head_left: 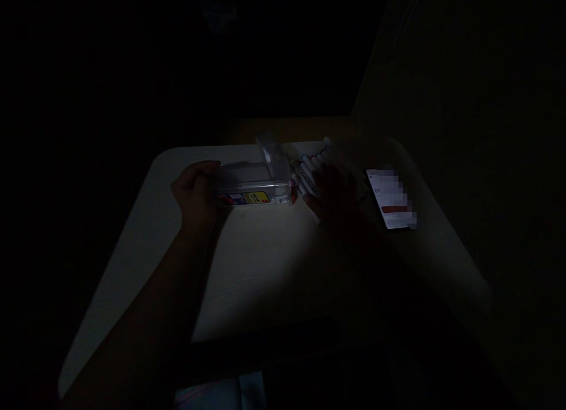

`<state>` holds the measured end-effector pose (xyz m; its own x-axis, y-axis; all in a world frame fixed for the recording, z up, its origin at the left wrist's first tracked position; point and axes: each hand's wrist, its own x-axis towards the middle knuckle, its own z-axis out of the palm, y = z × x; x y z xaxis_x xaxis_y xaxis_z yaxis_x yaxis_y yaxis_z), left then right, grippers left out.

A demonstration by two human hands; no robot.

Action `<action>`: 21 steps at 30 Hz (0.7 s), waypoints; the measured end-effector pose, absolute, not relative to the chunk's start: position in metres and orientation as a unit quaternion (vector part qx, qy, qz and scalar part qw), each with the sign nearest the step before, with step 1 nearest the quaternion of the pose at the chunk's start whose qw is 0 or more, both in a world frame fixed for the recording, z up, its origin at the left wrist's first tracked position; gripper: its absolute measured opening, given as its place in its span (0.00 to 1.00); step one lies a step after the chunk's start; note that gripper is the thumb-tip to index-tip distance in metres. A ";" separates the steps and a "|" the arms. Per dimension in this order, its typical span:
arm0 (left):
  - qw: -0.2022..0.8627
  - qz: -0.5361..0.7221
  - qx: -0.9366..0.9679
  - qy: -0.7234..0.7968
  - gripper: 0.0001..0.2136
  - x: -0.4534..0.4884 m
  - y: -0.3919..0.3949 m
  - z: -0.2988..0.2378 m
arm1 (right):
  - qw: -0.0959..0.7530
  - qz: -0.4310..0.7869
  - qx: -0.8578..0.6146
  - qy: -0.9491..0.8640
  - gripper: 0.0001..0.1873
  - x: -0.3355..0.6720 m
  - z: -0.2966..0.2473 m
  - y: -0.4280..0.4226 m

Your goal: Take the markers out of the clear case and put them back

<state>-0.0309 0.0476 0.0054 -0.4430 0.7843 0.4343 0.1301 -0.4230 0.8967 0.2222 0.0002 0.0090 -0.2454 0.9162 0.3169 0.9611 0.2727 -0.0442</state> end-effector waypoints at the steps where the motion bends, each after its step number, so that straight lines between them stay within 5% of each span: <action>1: 0.238 0.700 0.472 0.481 0.08 -0.031 0.048 0.005 | 0.137 -0.082 -0.589 -0.792 0.32 0.221 0.006 0.000; 21: 0.253 0.705 0.459 0.478 0.08 -0.033 0.049 0.005 | 0.142 -0.022 -0.487 -0.861 0.24 0.198 0.016 0.005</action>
